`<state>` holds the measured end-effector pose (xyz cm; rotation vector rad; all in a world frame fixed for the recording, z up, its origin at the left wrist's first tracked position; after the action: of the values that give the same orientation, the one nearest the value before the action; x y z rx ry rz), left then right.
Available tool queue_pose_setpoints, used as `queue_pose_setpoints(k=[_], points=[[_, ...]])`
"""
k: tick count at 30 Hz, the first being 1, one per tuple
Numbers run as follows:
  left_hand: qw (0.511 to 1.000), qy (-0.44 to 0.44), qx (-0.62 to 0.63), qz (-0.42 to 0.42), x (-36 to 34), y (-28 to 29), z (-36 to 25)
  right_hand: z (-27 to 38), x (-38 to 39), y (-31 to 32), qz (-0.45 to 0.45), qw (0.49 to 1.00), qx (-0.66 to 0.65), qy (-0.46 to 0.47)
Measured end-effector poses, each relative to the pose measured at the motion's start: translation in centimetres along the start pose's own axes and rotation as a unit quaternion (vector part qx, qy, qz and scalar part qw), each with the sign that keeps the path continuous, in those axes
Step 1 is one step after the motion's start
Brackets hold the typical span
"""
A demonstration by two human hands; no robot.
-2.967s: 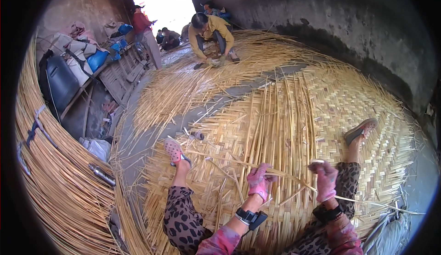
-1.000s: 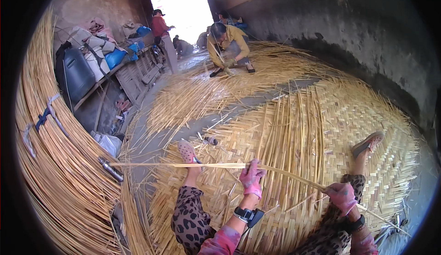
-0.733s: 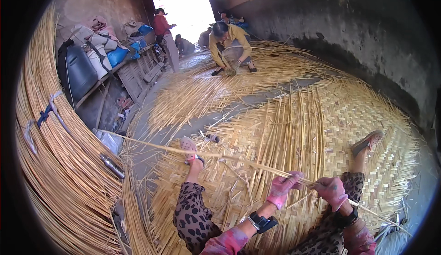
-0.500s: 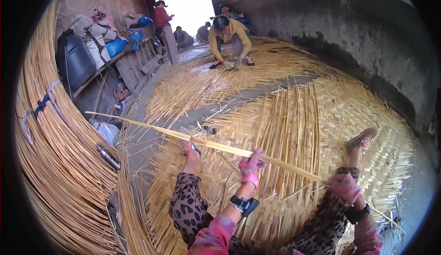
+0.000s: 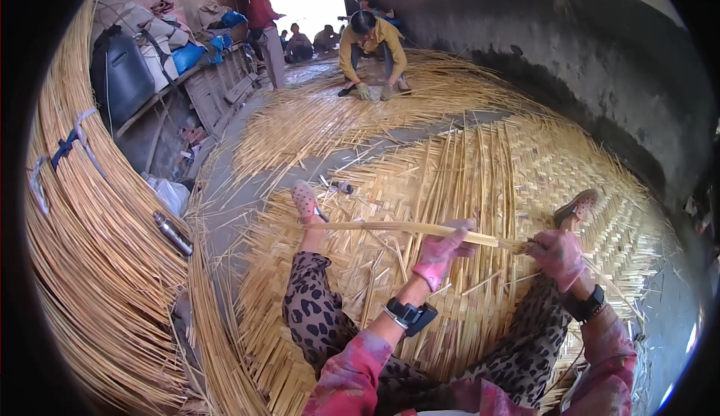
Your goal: Weaving bamboo strips into a large mat on the floor.
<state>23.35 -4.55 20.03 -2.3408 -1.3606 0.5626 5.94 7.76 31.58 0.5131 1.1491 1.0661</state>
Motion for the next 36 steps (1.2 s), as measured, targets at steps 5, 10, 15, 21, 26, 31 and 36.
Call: queue_pose_setpoints(k=[5,10,15,21,26,31,36], points=[[0.998,0.011,0.048,-0.036,0.3,1.6,0.6,2.2,-0.1,1.6,0.024,1.000,-0.006,-0.017],[0.994,0.017,0.013,-0.107,0.8,6.9,1.9,0.3,1.9,2.2,0.104,0.991,0.013,-0.080],[0.983,0.000,0.079,-0.163,-0.6,11.8,3.2,-0.1,2.4,5.4,0.090,0.988,0.045,-0.121],[0.969,0.048,0.189,-0.150,-1.1,9.3,3.1,-0.3,1.9,9.3,0.021,0.992,0.059,-0.108],[0.964,0.063,0.214,0.144,-0.5,-3.7,1.7,-0.4,1.0,8.8,0.029,0.992,0.124,0.004],[0.969,0.082,0.200,0.117,-2.9,-7.7,3.7,-0.5,-1.4,6.1,0.073,0.993,0.091,-0.003],[0.980,0.087,0.175,0.044,-5.8,-6.4,8.3,-4.2,-2.2,3.2,0.083,0.991,0.088,-0.052]])
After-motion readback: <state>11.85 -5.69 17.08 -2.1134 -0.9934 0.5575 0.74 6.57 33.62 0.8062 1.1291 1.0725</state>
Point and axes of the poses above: each hand's wrist, its own x-axis away from the middle knuckle, its own y-axis out of the back of the hand, z = x × y, the point moved 9 cm from there along -x, towards the middle knuckle, and after that the axes turned 6 degrees about -x, right-handed, at the moved point
